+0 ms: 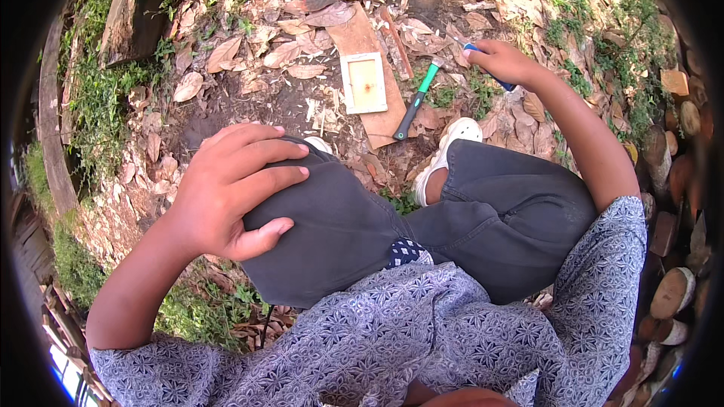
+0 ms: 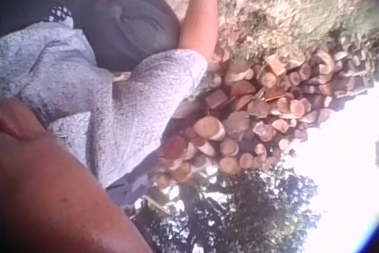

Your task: The person sits on the ground and carves a small rectangular block of wood using a chisel and a small hammer. They repeatedly strike the chisel to remove wood shavings and occasionally inspect the carved surface.

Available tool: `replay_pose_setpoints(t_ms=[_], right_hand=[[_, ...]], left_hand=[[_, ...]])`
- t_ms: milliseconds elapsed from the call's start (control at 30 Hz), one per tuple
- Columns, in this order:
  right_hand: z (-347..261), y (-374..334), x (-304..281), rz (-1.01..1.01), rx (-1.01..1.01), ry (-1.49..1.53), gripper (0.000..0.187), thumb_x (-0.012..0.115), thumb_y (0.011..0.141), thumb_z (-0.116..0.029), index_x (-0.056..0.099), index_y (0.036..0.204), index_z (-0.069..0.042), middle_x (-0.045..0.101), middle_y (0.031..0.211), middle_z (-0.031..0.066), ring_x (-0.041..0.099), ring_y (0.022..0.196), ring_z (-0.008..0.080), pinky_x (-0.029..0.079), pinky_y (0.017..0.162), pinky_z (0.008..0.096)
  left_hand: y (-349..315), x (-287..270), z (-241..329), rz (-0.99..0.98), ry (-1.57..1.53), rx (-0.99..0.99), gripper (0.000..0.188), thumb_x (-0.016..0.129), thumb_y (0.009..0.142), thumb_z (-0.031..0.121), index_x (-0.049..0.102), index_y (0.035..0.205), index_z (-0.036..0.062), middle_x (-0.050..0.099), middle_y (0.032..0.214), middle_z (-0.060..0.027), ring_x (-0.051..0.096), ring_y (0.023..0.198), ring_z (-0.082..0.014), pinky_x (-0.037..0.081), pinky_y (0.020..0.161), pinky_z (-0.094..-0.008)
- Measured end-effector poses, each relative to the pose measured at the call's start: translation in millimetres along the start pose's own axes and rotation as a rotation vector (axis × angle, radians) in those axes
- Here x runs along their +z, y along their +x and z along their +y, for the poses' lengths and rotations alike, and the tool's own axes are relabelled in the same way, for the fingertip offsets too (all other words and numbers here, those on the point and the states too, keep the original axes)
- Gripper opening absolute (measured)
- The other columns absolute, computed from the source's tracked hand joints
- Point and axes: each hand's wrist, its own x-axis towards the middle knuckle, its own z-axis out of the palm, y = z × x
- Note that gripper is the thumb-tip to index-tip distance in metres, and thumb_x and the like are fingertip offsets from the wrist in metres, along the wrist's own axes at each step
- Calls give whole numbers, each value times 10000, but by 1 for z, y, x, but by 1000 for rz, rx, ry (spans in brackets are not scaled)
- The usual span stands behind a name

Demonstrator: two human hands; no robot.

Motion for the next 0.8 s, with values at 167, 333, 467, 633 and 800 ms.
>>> replay_pose_setpoints(t_ms=[167, 333, 467, 633, 800], right_hand=[[11, 67, 109, -193, -62, -42, 506, 531, 992, -499, 632, 1138, -26, 700, 979, 207, 680, 941, 368, 504, 847, 473], [0, 98, 92, -241, -9, -10, 618, 548, 982, -488, 560, 1370, -7, 673, 1215, 259, 648, 1140, 387, 495, 975, 437], [80, 77, -1, -126, 169, 162, 591, 542, 1010, -439, 515, 1450, -44, 690, 1258, 179, 668, 1138, 294, 516, 960, 397], [112, -114, -72, 459, 559, 1046, 360, 478, 1074, -279, 572, 1389, -134, 713, 1146, 38, 665, 938, 119, 532, 798, 291], [103, -447, -62, 83, 1020, 1091, 264, 588, 1002, -325, 642, 1200, -158, 709, 981, 23, 679, 787, 162, 548, 676, 393]], left_hand=[[-5, -7, -47, -14, -119, 20, 456, 494, 892, 420, 737, 1026, 58, 724, 1117, -167, 676, 1047, -412, 530, 898, -547], [4, -21, -75, -59, -306, -72, 442, 502, 870, 391, 718, 1010, 32, 705, 1134, -184, 663, 1064, -420, 522, 919, -542], [15, -47, -75, -151, -428, -134, 448, 506, 859, 370, 689, 1073, 21, 670, 1195, -208, 647, 1097, -423, 517, 945, -526], [19, -75, -18, -234, -383, -382, 463, 512, 871, 351, 630, 1194, 42, 651, 1241, -205, 658, 1098, -405, 531, 954, -503], [118, -135, 83, -1005, 196, -870, 433, 438, 1018, 390, 624, 1304, 124, 671, 1273, -168, 679, 1094, -380, 521, 958, -522]])
